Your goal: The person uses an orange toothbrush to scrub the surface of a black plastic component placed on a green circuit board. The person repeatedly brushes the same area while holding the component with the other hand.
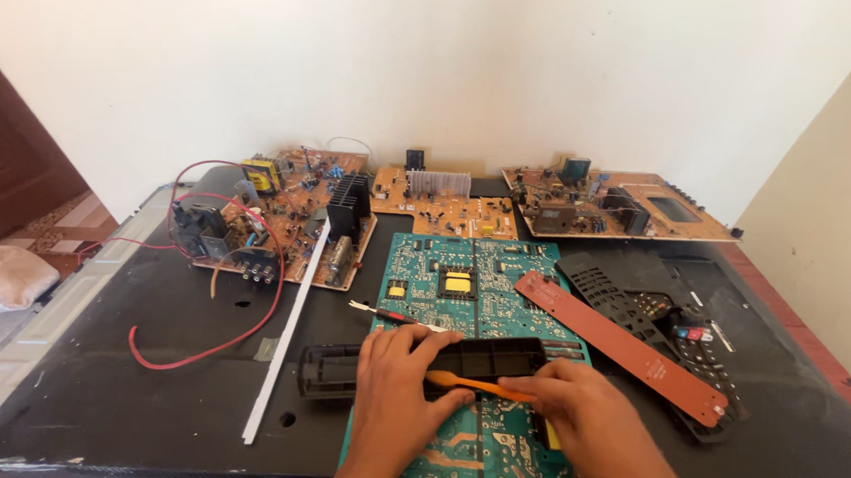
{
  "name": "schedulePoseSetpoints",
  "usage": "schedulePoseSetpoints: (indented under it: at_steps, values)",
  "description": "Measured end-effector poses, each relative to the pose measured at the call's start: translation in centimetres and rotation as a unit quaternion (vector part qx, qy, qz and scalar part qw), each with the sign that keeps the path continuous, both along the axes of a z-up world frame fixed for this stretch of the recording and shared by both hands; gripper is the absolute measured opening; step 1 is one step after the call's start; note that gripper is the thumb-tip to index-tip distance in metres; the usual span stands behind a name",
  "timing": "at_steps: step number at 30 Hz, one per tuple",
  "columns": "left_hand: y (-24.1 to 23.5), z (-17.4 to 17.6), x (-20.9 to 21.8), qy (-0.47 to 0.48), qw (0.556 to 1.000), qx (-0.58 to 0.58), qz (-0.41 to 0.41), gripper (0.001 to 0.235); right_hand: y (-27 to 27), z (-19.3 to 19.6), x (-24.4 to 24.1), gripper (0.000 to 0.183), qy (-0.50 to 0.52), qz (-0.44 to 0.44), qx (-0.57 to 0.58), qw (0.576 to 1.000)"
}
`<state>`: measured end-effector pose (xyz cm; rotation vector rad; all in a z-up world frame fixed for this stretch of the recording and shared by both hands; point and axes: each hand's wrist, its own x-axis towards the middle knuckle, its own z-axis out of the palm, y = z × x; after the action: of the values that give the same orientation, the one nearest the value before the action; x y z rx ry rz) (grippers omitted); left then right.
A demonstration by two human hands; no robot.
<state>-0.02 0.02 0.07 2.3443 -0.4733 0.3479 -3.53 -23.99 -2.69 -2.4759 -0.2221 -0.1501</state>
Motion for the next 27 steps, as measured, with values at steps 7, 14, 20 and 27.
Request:
schedulePoseSetpoints:
  at_steps: [7,14,20,27]
  values:
    - [0.2,0.4,0.1,0.064,0.998,0.024,-0.004,0.072,-7.9,-0.6,0.4,0.038,0.083,-0.064,0.094,0.99]
    - [-0.3,0.9,0.4,0.033,0.998,0.045,-0.017,0.074,-10.4,-2.2,0.0,0.041,0.104,-0.141,0.254,0.951]
    - [0.0,2.4,2.2,-0.042,0.999,-0.018,0.021,0.057,-9.7,-1.6,-0.3,0.049,0.052,-0.236,0.343,0.908]
    - [-0.8,3.9,5.3,0.479,0.757,-0.443,-0.022,0.064,-5.1,-3.4,-0.1,0.061,0.08,-0.168,0.353,0.917]
